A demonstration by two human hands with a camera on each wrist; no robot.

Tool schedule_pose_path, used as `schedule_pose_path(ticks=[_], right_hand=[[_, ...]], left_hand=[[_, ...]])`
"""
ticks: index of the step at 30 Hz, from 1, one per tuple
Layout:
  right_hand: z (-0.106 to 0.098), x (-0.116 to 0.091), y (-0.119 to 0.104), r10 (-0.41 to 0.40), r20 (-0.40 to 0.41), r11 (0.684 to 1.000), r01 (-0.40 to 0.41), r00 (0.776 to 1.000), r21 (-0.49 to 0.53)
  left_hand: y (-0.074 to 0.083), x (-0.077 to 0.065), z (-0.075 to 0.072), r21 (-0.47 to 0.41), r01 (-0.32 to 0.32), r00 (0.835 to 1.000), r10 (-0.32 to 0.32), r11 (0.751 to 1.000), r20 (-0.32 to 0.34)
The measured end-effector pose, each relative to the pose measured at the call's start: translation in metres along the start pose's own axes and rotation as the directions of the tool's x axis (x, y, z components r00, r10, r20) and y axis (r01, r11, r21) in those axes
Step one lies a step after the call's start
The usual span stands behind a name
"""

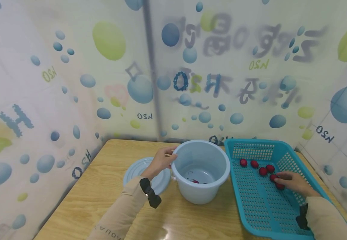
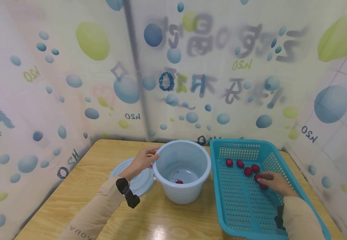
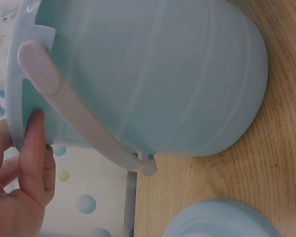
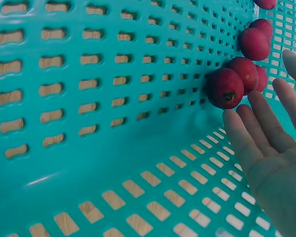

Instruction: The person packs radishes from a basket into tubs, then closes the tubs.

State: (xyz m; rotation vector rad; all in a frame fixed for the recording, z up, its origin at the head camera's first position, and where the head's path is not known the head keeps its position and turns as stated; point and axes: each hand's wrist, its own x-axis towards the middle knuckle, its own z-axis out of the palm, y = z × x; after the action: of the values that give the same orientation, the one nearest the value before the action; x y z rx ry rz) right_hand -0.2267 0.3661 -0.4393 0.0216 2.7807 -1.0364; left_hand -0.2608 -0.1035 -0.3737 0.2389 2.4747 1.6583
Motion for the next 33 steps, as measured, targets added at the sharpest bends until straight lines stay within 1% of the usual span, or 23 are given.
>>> schedule_pose_path(ticks=[4, 11, 15, 16, 18, 21, 23, 29, 31, 33], right_hand=[[0.001, 0.001, 0.001, 0.005, -0.001, 1.0, -0.005, 1.0, -0.013], [0.003, 0.004, 0.002, 0.055, 0.004, 0.998, -0.055, 0.998, -0.027], [0.004, 0.005, 0.005, 0.045, 0.006, 0.998, -0.045, 0.999, -0.042], [0.004, 0.006, 0.005, 0.04, 0.006, 0.998, -0.04, 0.999, -0.039], [0.005, 0.006, 0.006, 0.038, 0.001, 0.999, -0.038, 0.999, -0.031], [0.006, 0.006, 0.008, 0.03, -0.013, 0.999, -0.03, 0.999, -0.025], [0.007, 0.006, 0.009, 0.023, -0.023, 0.999, -0.024, 0.999, -0.023], [0.007, 0.008, 0.011, 0.006, -0.037, 1.0, -0.006, 0.999, -0.016], [0.008, 0.007, 0.01, -0.004, -0.047, 1.0, 0.004, 0.999, -0.012], [0.009, 0.007, 0.01, -0.01, -0.063, 1.0, 0.009, 0.998, -0.013]], left_hand=[[0.005, -0.003, -0.001, -0.008, 0.01, 1.0, -0.01, 1.0, 0.007], [0.032, -0.023, 0.0, 0.017, 0.016, 1.0, -0.016, 1.0, 0.004], [0.036, -0.026, 0.0, 0.018, -0.009, 1.0, 0.008, 1.0, 0.008], [0.035, -0.026, -0.001, 0.014, -0.008, 1.0, 0.008, 1.0, 0.009], [0.025, -0.018, 0.0, 0.009, -0.01, 1.0, 0.01, 1.0, 0.008], [0.012, -0.007, 0.0, 0.0, 0.007, 1.0, -0.007, 1.0, 0.003], [0.002, 0.001, 0.001, -0.001, 0.003, 1.0, -0.003, 1.0, -0.001], [0.002, 0.0, 0.001, -0.003, 0.012, 1.0, -0.012, 1.0, 0.004], [0.004, -0.002, 0.0, -0.013, 0.017, 1.0, -0.017, 1.0, 0.009], [0.01, -0.006, -0.001, -0.018, 0.019, 1.0, -0.019, 1.0, 0.013]])
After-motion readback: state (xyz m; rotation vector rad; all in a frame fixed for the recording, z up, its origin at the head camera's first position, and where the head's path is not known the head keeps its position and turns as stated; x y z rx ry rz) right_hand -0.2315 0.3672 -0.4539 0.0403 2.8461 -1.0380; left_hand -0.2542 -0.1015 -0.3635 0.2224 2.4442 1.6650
